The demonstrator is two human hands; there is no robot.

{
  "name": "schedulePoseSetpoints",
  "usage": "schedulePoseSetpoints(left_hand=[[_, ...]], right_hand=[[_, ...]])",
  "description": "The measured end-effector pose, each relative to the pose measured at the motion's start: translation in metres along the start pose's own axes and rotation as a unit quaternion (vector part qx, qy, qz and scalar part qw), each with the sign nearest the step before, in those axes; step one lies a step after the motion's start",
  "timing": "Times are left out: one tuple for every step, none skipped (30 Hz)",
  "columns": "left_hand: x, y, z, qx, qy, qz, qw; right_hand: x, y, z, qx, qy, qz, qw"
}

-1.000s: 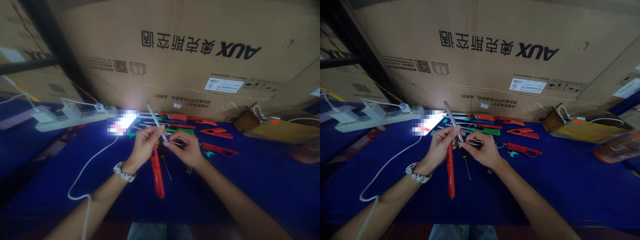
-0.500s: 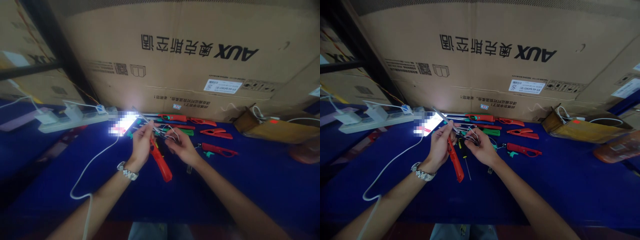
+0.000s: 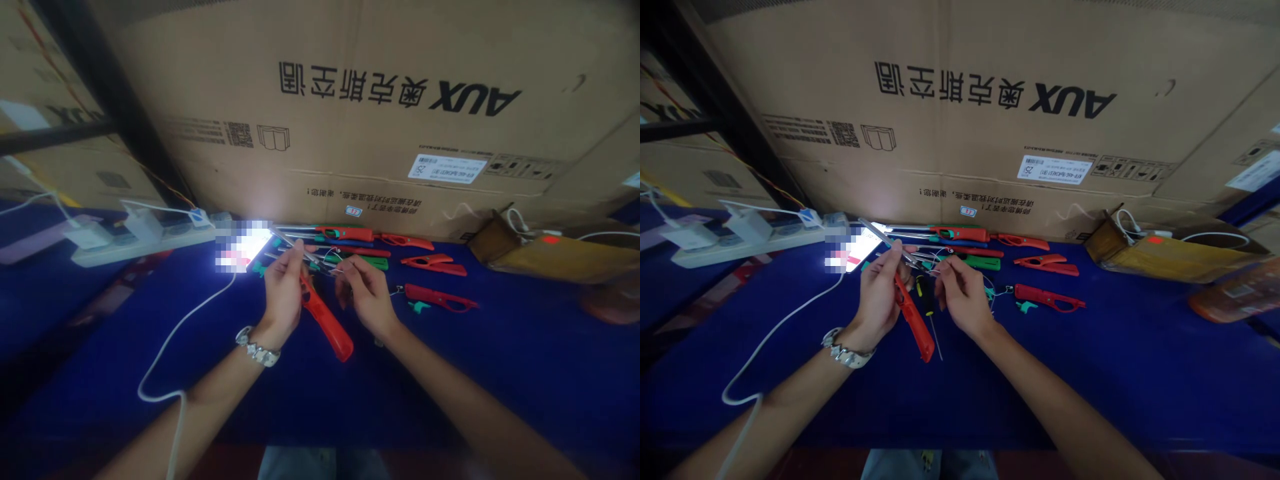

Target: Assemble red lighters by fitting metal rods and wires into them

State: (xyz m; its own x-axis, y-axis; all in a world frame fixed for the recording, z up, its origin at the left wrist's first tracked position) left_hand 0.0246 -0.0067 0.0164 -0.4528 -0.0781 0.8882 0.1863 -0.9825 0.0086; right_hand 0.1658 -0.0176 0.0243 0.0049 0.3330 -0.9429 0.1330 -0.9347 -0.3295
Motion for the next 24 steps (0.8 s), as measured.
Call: schedulePoseSetpoints(left_hand=[[0.000,0.000,0.000,0.002,0.001,0.000,1.000],[-0.001,0.001,0.001,0.002,0.002,0.000,1.000],[-0.001,0.001,0.001,0.003,0.001,0.001,1.000],[-0.001,0.002,0.001,0.004,-0.002,0.003,1.000],[-0.002,0.002,0.001,0.005,-0.004,0.005,1.000],[-0.002,0.003,0.000,0.005,-0.007,0.008,1.000],[-0.002,0.003,0.000,0.006,-0.009,0.010,1.000],[-0.003,0.003,-0.001,0.006,-0.010,0.010,1.000],[-0.003,0.002,-0.002,0.007,-0.010,0.009,1.000],[-0.004,0.002,-0.003,0.009,-0.011,0.007,1.000],[-0.004,0.001,-0.004,0.012,-0.013,0.004,1.000],[-0.005,0.001,-0.005,0.016,-0.015,0.003,1.000],[-0.005,0.001,-0.006,0.018,-0.017,0.002,1.000],[-0.004,0.000,-0.006,0.020,-0.019,0.004,1.000],[-0.004,0.000,-0.007,0.022,-0.022,0.006,1.000],[-0.004,-0.001,-0.007,0.022,-0.024,0.008,0.999],[-0.004,-0.001,-0.007,0.022,-0.025,0.011,0.999],[-0.004,-0.001,-0.006,0.022,-0.028,0.015,0.999],[-0.003,-0.001,-0.006,0.021,-0.032,0.018,0.999],[-0.003,0.000,-0.006,0.021,-0.040,0.022,0.999],[-0.003,0.000,-0.006,0.020,-0.051,0.026,0.998],[-0.003,0.001,-0.006,0.020,-0.064,0.031,0.997],[-0.003,0.001,-0.005,0.021,-0.078,0.037,0.996],[-0.003,0.002,-0.005,0.021,-0.090,0.045,0.995]], right_hand=[[0.000,0.000,0.000,0.006,-0.003,0.000,1.000],[0.000,0.000,0.000,0.009,-0.006,0.000,1.000],[0.000,0.000,0.001,0.012,-0.008,0.001,1.000],[-0.001,0.000,0.002,0.013,-0.010,0.003,1.000],[-0.001,0.000,0.003,0.013,-0.011,0.004,1.000],[0.000,0.001,0.004,0.013,-0.011,0.006,1.000],[0.000,0.001,0.004,0.014,-0.011,0.006,1.000],[0.001,0.001,0.004,0.014,-0.009,0.005,1.000],[0.003,0.001,0.005,0.012,-0.006,0.002,1.000],[0.004,0.001,0.005,0.009,0.002,-0.004,1.000],[0.005,0.001,0.005,0.002,0.014,-0.012,1.000],[0.006,0.002,0.006,-0.004,0.030,-0.021,0.999],[0.008,0.002,0.006,-0.009,0.046,-0.030,0.998],[0.009,0.002,0.006,-0.011,0.060,-0.036,0.997],[0.009,0.002,0.006,-0.011,0.070,-0.038,0.997],[0.010,0.002,0.006,-0.010,0.076,-0.040,0.996],[0.009,0.002,0.005,-0.011,0.080,-0.041,0.996],[0.008,0.002,0.005,-0.013,0.085,-0.045,0.995],[0.006,0.001,0.005,-0.018,0.095,-0.052,0.994],[0.004,0.001,0.005,-0.024,0.108,-0.064,0.992],[0.001,0.000,0.004,-0.028,0.122,-0.078,0.989],[-0.002,0.000,0.004,-0.031,0.137,-0.093,0.986],[-0.005,-0.001,0.004,-0.032,0.149,-0.108,0.982],[-0.007,-0.001,0.004,-0.032,0.158,-0.122,0.979]])
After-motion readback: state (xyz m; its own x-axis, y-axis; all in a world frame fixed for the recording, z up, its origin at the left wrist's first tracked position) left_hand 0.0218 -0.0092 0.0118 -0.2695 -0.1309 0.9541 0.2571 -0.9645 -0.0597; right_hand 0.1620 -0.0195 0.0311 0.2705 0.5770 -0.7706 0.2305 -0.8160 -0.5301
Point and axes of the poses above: each hand's wrist, its own y-axis away from the middle knuckle, its own z-axis out of the palm, x = y × z, the point moved 5 cm from there along -y, towards the middle knuckle, and after that the axes turned 4 degrees about -z, right-handed, at the moved point
